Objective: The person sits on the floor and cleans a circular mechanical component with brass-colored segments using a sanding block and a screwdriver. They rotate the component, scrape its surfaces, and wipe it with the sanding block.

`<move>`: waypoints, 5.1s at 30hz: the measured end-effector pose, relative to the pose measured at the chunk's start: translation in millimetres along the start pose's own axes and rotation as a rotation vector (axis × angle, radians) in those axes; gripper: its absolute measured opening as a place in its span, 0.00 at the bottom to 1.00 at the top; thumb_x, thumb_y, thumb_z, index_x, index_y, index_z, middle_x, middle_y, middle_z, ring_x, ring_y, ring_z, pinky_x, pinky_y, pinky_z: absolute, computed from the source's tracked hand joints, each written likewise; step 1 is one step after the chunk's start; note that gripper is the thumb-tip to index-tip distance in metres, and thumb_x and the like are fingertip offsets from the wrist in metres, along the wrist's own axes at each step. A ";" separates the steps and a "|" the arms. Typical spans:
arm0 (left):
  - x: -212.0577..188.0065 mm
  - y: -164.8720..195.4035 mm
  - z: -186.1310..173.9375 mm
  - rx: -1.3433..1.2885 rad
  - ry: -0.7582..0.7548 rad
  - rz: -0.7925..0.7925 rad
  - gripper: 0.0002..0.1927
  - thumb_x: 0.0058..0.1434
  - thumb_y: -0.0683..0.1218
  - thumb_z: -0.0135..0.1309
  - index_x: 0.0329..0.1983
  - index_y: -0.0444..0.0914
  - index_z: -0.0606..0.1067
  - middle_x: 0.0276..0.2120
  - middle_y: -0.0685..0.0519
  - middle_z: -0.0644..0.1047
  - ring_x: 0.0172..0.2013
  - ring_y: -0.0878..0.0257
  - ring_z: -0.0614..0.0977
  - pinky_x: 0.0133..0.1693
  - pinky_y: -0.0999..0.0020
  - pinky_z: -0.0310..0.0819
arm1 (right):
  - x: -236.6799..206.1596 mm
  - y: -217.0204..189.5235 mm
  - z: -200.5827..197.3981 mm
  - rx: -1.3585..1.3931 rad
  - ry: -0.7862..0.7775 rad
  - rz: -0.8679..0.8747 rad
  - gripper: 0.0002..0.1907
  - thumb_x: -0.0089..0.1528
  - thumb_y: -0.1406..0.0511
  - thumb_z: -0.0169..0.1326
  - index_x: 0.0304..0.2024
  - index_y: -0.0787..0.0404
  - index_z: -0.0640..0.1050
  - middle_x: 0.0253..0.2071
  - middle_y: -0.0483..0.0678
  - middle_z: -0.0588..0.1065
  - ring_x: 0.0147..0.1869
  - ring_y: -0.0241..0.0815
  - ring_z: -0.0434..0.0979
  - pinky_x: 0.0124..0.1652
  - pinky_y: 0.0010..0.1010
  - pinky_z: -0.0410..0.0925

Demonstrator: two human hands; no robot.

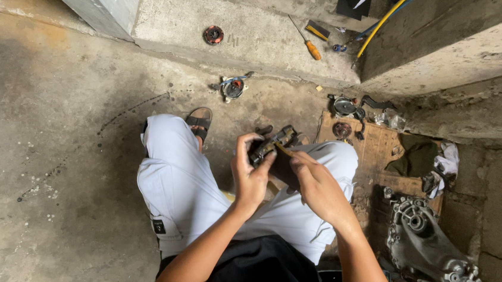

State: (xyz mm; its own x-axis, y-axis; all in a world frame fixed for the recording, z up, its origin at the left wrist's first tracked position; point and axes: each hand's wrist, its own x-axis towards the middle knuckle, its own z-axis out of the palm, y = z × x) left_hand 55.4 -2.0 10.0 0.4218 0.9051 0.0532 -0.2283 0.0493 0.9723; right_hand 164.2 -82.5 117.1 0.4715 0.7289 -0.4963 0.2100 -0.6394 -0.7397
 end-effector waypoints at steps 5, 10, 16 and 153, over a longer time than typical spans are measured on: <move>0.5 0.3 0.0 0.007 0.001 0.041 0.20 0.61 0.34 0.60 0.54 0.33 0.68 0.45 0.48 0.76 0.45 0.63 0.77 0.50 0.70 0.72 | 8.5 13.1 0.2 0.155 -0.026 -0.095 0.21 0.67 0.64 0.35 0.49 0.72 0.75 0.41 0.48 0.75 0.27 0.37 0.73 0.27 0.28 0.68; -1.9 -3.4 0.5 0.021 0.033 -0.011 0.19 0.63 0.35 0.61 0.54 0.34 0.69 0.43 0.49 0.77 0.43 0.65 0.77 0.47 0.71 0.73 | 11.4 18.6 0.3 0.219 -0.044 -0.056 0.23 0.66 0.65 0.34 0.50 0.74 0.75 0.44 0.52 0.74 0.27 0.38 0.74 0.25 0.31 0.68; 6.5 -12.8 -2.6 -0.534 0.113 -0.258 0.20 0.63 0.33 0.57 0.56 0.38 0.68 0.45 0.50 0.76 0.45 0.63 0.76 0.48 0.69 0.72 | -11.9 -2.6 10.9 -0.072 0.016 -0.148 0.27 0.65 0.65 0.36 0.65 0.59 0.72 0.51 0.50 0.72 0.39 0.40 0.77 0.39 0.30 0.71; -18.8 14.9 -43.6 -0.225 -0.331 -0.391 0.26 0.66 0.32 0.52 0.66 0.35 0.61 0.52 0.51 0.74 0.50 0.67 0.79 0.48 0.70 0.81 | 3.0 9.4 -5.0 -0.518 0.233 -0.751 0.15 0.54 0.60 0.67 0.40 0.60 0.84 0.54 0.56 0.72 0.56 0.57 0.70 0.53 0.42 0.66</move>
State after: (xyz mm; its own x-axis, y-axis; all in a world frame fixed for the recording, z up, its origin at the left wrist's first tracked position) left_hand 5.8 0.1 13.6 0.7576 0.6222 -0.1973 -0.1662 0.4762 0.8635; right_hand 171.9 -87.6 110.9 0.2061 0.9631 0.1734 0.8571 -0.0921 -0.5069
